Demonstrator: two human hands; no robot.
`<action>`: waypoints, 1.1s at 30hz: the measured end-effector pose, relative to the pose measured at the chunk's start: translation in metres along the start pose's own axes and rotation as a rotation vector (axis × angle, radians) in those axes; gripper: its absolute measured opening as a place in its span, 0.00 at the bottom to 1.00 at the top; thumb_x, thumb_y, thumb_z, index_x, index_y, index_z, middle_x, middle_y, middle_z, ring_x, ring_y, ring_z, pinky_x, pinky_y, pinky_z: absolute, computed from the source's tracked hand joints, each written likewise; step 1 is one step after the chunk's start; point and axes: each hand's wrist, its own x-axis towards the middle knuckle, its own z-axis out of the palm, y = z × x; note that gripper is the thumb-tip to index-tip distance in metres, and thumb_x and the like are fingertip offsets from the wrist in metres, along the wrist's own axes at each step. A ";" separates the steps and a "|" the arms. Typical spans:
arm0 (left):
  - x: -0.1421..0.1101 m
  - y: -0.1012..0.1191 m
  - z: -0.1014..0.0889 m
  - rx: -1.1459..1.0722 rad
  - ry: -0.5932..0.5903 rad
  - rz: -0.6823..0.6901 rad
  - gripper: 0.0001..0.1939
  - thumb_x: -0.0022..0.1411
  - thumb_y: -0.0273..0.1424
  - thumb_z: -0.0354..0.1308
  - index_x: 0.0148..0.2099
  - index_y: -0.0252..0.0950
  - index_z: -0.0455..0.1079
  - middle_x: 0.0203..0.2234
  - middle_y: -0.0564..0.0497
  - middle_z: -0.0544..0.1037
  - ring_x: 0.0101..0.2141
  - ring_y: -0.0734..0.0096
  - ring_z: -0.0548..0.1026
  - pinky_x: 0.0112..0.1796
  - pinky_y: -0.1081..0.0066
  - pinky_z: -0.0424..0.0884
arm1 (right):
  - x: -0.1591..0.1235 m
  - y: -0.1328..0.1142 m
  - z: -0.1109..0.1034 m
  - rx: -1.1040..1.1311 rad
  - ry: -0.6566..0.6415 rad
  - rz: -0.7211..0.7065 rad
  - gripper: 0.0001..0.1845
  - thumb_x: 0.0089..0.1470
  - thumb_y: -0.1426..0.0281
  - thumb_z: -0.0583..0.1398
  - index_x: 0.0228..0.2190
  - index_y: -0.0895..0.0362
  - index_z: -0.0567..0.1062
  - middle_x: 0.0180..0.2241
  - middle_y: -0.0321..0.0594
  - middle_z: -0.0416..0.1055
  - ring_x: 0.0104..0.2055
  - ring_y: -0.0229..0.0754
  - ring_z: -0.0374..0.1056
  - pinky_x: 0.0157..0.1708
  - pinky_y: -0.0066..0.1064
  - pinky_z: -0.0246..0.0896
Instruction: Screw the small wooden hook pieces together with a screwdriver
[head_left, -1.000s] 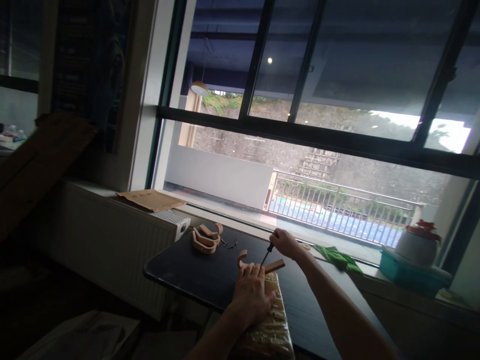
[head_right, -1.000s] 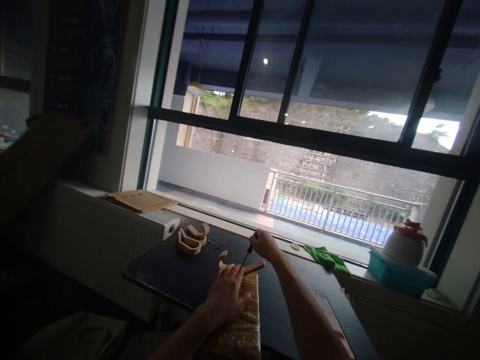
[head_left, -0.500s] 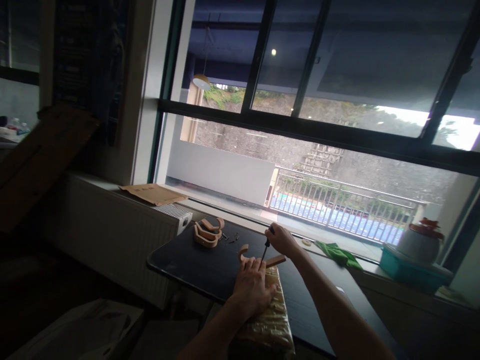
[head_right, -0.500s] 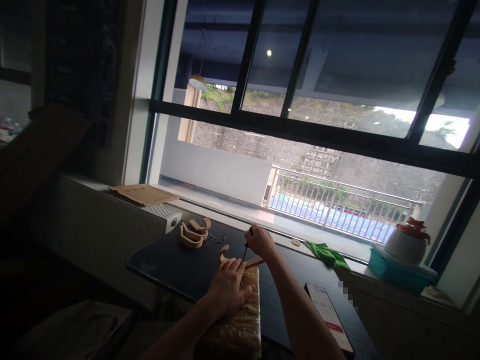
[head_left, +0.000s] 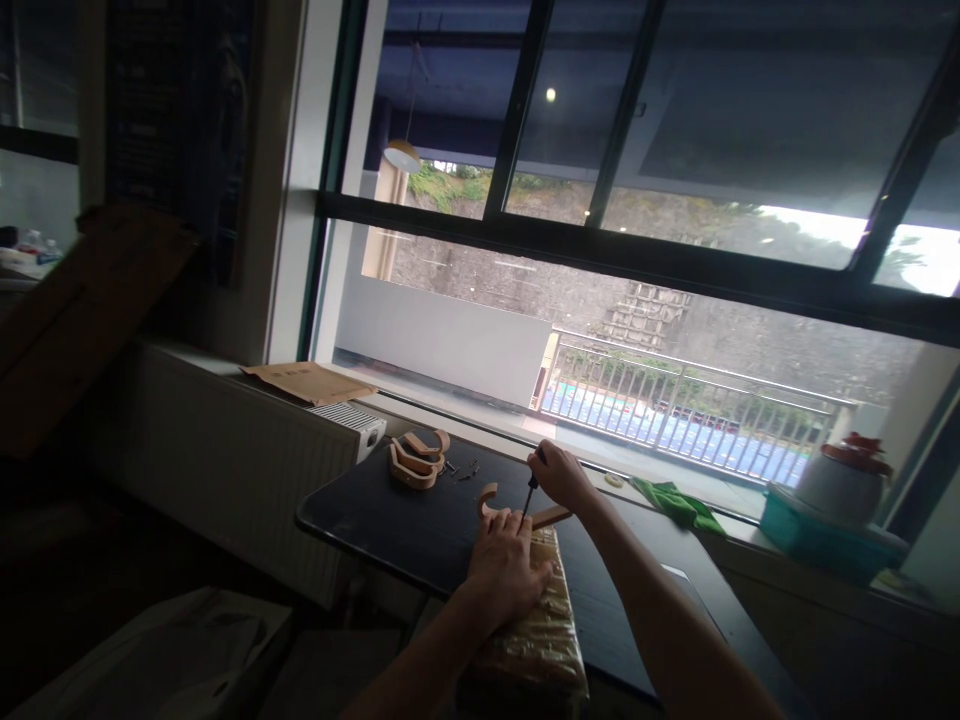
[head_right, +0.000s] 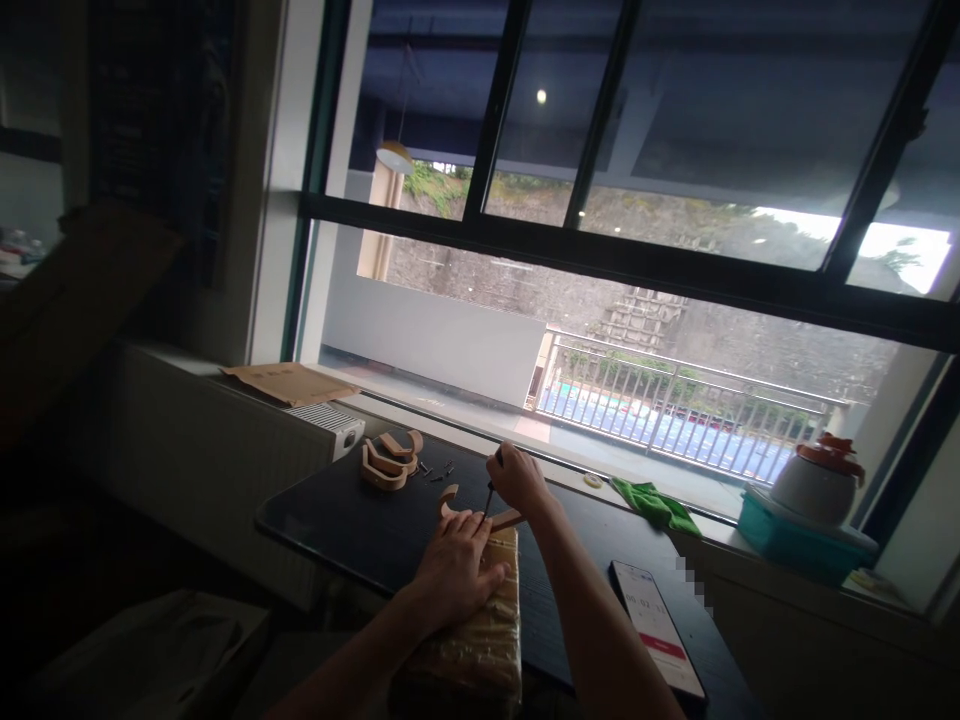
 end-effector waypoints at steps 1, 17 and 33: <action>0.000 0.000 0.000 0.001 0.001 0.004 0.35 0.60 0.48 0.46 0.61 0.27 0.59 0.57 0.37 0.62 0.58 0.49 0.55 0.59 0.56 0.44 | 0.001 -0.001 0.000 -0.006 -0.003 -0.010 0.15 0.59 0.64 0.56 0.45 0.59 0.70 0.44 0.42 0.69 0.41 0.42 0.69 0.40 0.40 0.66; -0.002 -0.001 0.002 -0.008 -0.011 0.016 0.40 0.57 0.55 0.46 0.63 0.32 0.55 0.60 0.38 0.59 0.60 0.48 0.52 0.59 0.53 0.39 | 0.004 0.007 -0.003 -0.049 -0.039 -0.047 0.15 0.59 0.63 0.56 0.45 0.59 0.70 0.42 0.41 0.70 0.39 0.40 0.69 0.38 0.38 0.67; -0.001 0.003 -0.004 -0.003 -0.032 -0.015 0.40 0.58 0.52 0.44 0.62 0.27 0.57 0.58 0.38 0.62 0.59 0.48 0.54 0.59 0.55 0.42 | 0.006 -0.006 -0.020 -0.154 -0.110 -0.139 0.15 0.59 0.63 0.56 0.45 0.59 0.70 0.42 0.41 0.70 0.38 0.40 0.69 0.38 0.38 0.67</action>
